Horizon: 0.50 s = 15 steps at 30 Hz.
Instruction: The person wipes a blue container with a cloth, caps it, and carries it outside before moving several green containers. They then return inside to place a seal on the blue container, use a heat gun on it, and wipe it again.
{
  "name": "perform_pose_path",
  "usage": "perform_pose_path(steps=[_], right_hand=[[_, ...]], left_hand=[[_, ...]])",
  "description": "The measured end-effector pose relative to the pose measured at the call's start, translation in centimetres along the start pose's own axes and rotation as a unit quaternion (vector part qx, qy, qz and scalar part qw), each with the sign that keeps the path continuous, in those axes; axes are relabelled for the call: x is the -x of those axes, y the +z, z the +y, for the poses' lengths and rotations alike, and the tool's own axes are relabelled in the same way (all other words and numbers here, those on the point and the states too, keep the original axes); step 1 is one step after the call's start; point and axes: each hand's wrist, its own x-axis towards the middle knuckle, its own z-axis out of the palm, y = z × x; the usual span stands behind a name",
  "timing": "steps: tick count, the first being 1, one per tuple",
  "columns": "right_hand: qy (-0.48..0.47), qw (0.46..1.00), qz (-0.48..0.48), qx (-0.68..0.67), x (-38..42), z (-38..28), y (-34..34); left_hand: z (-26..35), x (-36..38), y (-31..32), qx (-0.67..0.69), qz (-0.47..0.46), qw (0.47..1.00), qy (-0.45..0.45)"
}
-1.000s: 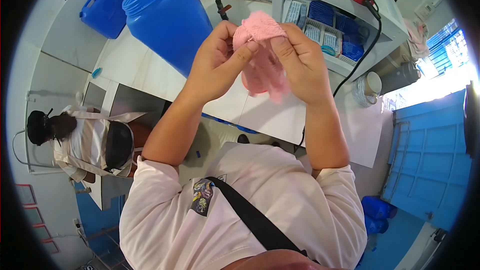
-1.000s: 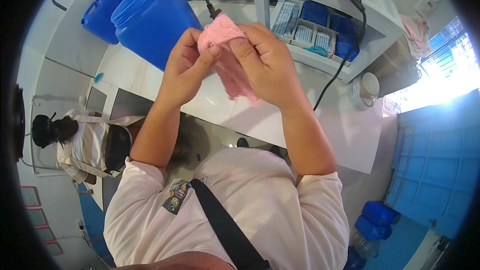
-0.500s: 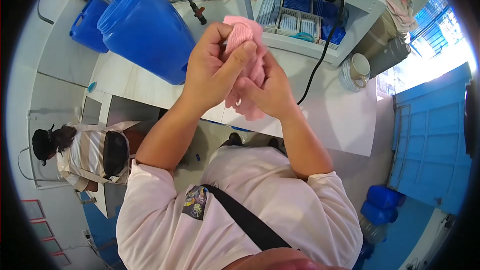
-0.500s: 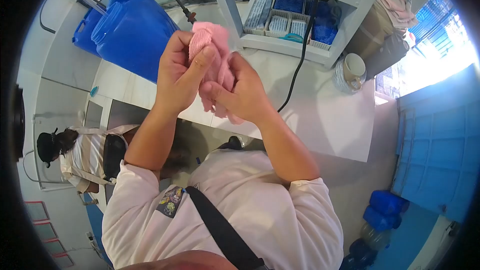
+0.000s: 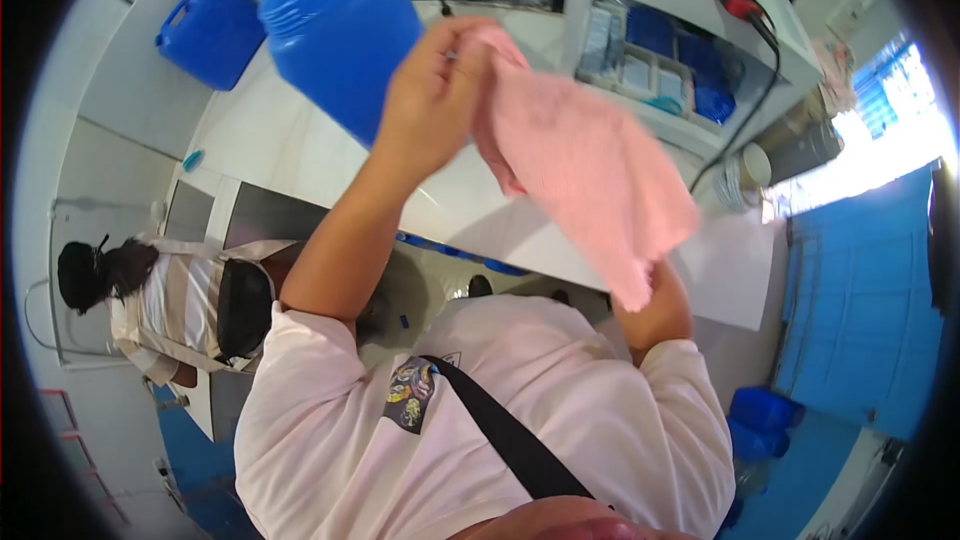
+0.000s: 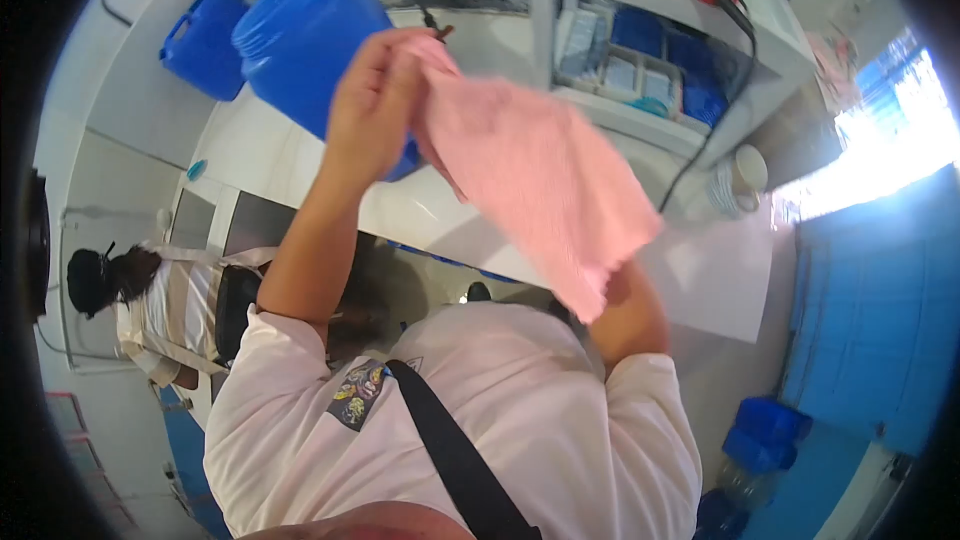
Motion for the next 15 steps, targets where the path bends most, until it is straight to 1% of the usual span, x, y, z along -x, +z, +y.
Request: perform_pose_path(steps=[1,2,3,4,6,8,9,11,12,14,15], right_hand=[[-0.039,0.988,-0.005,0.149,-0.7,-1.5,1.3],[-0.076,0.953,-0.009,0.293,-1.3,-2.2,2.2],[0.029,0.938,-0.178,0.295,-4.1,-1.7,2.2],[0.023,0.938,-0.181,0.294,-5.2,-1.7,3.3],[-0.028,0.972,-0.115,0.204,-6.7,-2.2,6.0],[-0.080,0.989,-0.049,0.115,-7.7,-3.1,8.8],[-0.106,0.992,-0.015,0.070,-8.2,-3.6,10.3],[-0.151,0.987,0.054,-0.022,-8.7,-4.3,12.8],[-0.176,0.978,0.088,-0.067,-9.4,-4.5,13.7],[-0.226,0.949,0.153,-0.157,-11.3,-4.4,15.0],[-0.357,0.915,0.171,-0.080,-13.1,-2.1,16.2]], left_hand=[[0.9,0.6,-0.3,-0.112,-0.007,0.992,0.048],[1.4,1.2,-0.8,-0.224,-0.014,0.970,0.089],[1.3,1.5,-2.6,-0.282,0.000,0.944,0.173],[1.0,1.5,-4.5,-0.287,0.004,0.942,0.173],[0.2,1.6,-8.7,-0.251,0.126,0.921,0.269],[-1.1,-0.3,-12.6,-0.167,0.196,0.922,0.289],[-1.6,-1.5,-13.8,-0.167,0.198,0.921,0.290],[-2.7,-3.5,-15.2,-0.067,0.240,0.953,0.174],[-3.5,-4.5,-15.6,-0.066,0.241,0.952,0.176],[-5.1,-6.2,-15.6,-0.060,0.219,0.967,0.118],[-5.6,-6.3,-15.4,-0.002,0.181,0.977,0.109]])
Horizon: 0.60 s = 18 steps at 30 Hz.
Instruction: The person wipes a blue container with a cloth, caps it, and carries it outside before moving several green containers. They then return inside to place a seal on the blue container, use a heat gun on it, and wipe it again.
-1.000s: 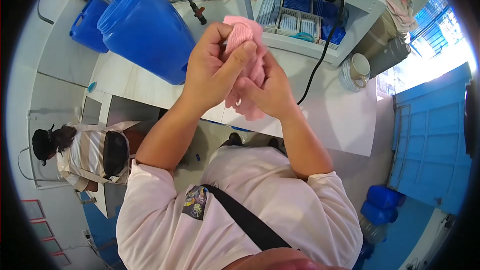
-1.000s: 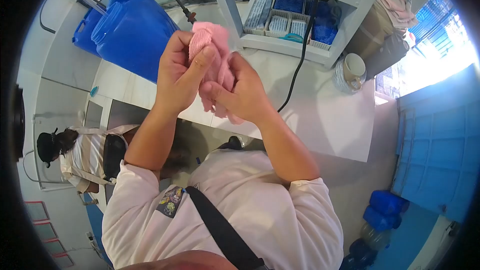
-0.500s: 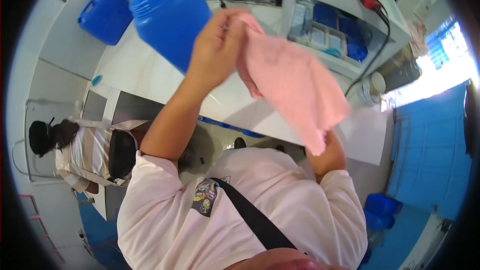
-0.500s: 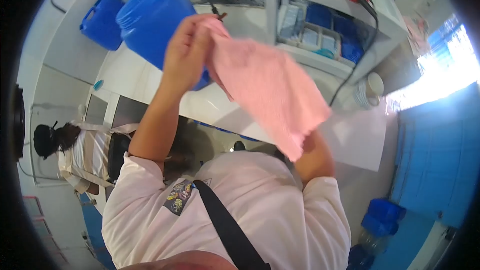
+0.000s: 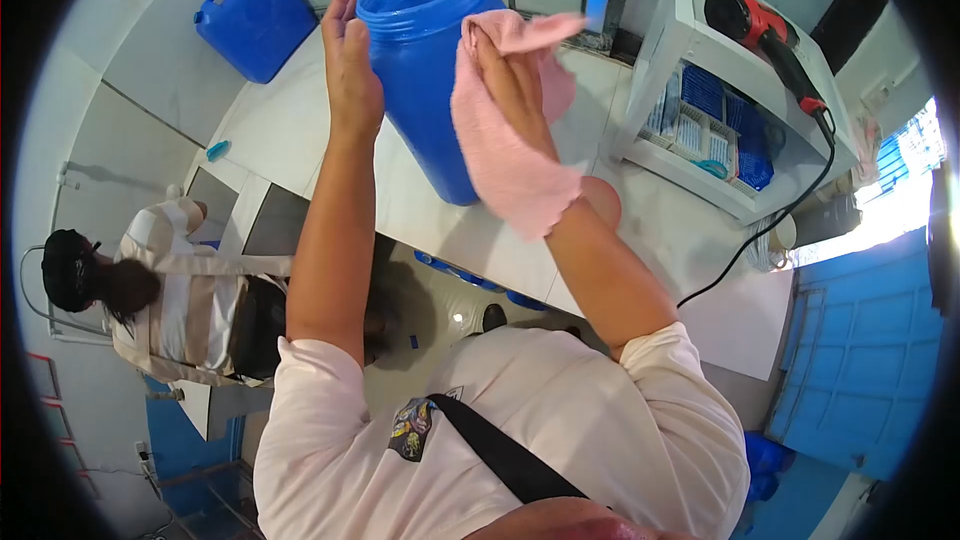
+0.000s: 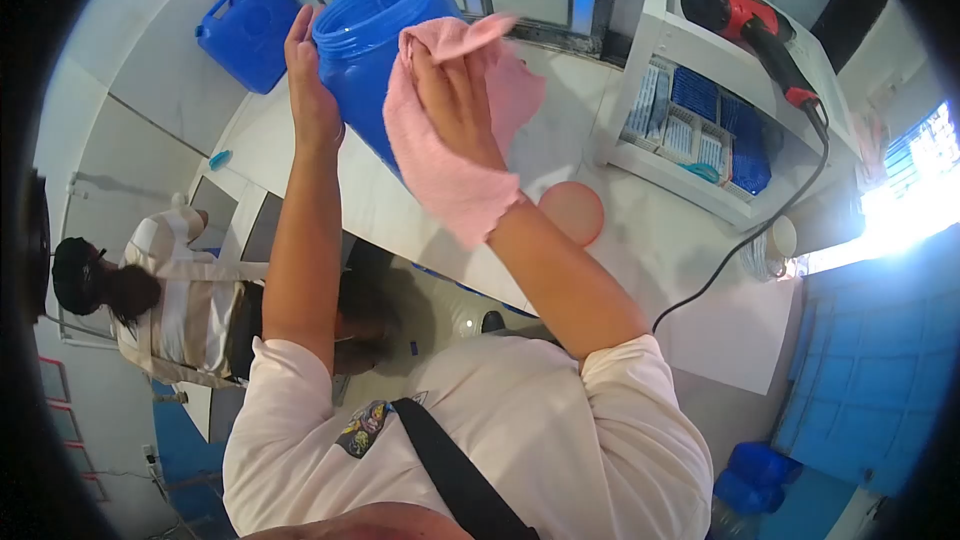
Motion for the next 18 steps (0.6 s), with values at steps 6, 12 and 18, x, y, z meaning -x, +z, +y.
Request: perform_pose_path(steps=[6,12,18], right_hand=[[-0.241,0.932,-0.207,0.175,-9.1,6.6,-0.2],[0.072,0.934,-0.335,-0.102,-9.5,6.7,0.7],[-0.076,0.987,-0.130,0.057,-2.5,6.7,-0.9]], left_hand=[[-0.3,0.1,-0.1,-0.008,0.027,0.999,-0.024],[-0.8,0.1,-0.6,-0.021,0.027,0.999,-0.018],[-0.6,-0.2,0.2,-0.014,0.047,0.998,-0.031]])
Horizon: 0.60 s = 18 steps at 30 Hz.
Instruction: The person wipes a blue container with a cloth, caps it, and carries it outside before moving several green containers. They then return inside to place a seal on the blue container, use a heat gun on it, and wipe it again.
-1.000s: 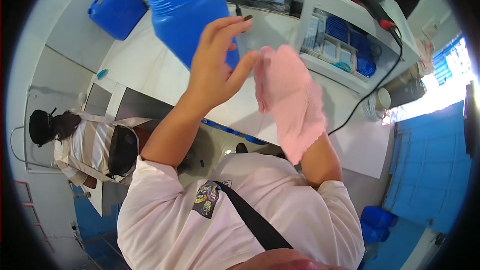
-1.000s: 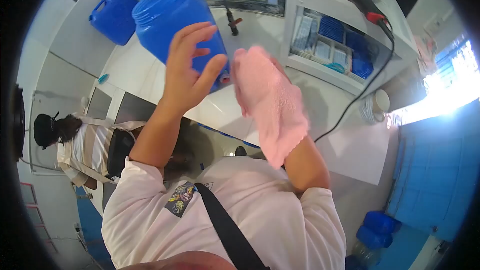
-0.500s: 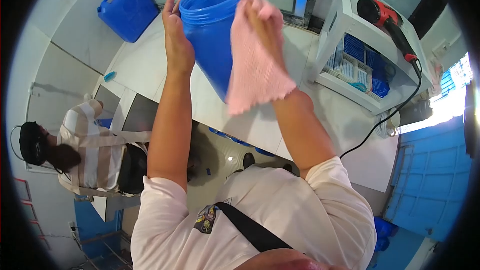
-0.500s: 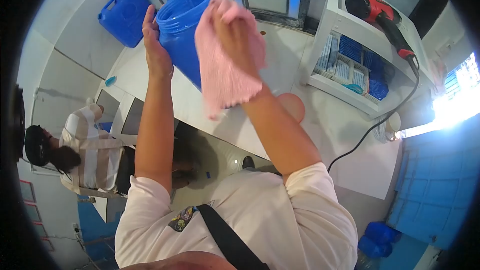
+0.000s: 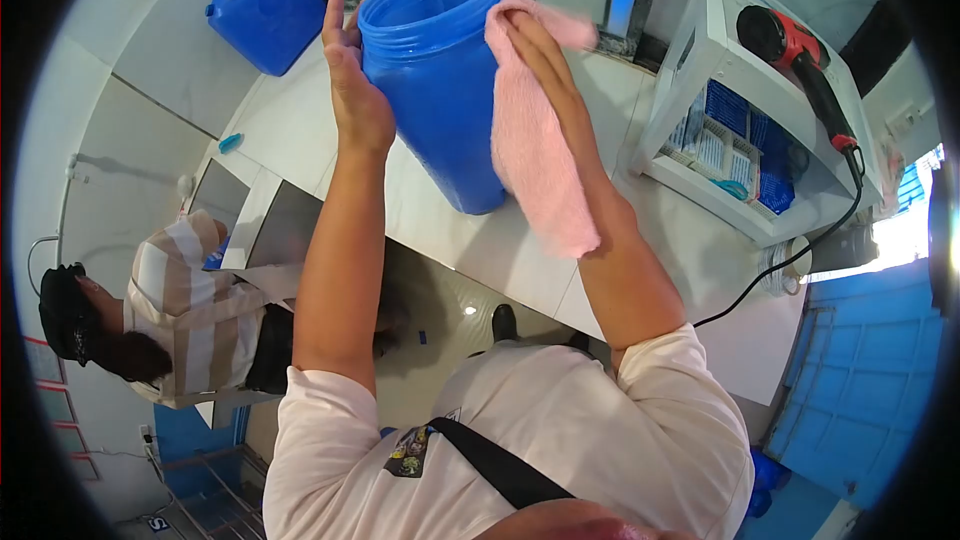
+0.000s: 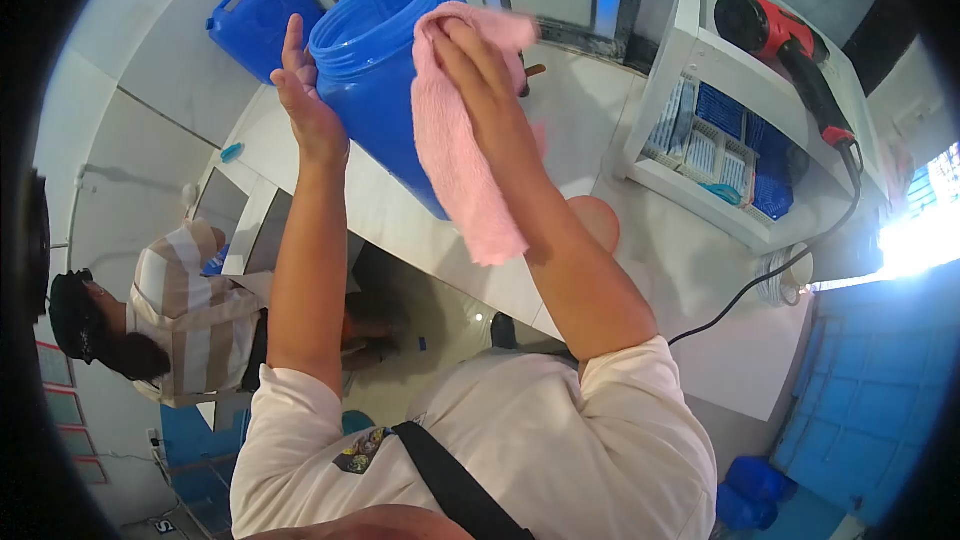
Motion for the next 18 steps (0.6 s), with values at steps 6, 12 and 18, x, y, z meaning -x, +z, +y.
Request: perform_pose_path(steps=[6,12,18], right_hand=[[0.151,0.975,-0.142,-0.079,-6.8,0.0,-0.2],[0.021,0.947,-0.206,-0.245,-5.1,-2.4,-1.6],[-0.197,0.954,-0.094,0.205,3.0,-6.9,2.5]], left_hand=[[0.0,-0.3,-0.2,-0.021,-0.006,1.000,-0.004],[0.1,0.0,-0.7,-0.003,-0.026,1.000,-0.001],[2.4,-2.4,-4.2,0.131,-0.108,0.975,-0.146]])
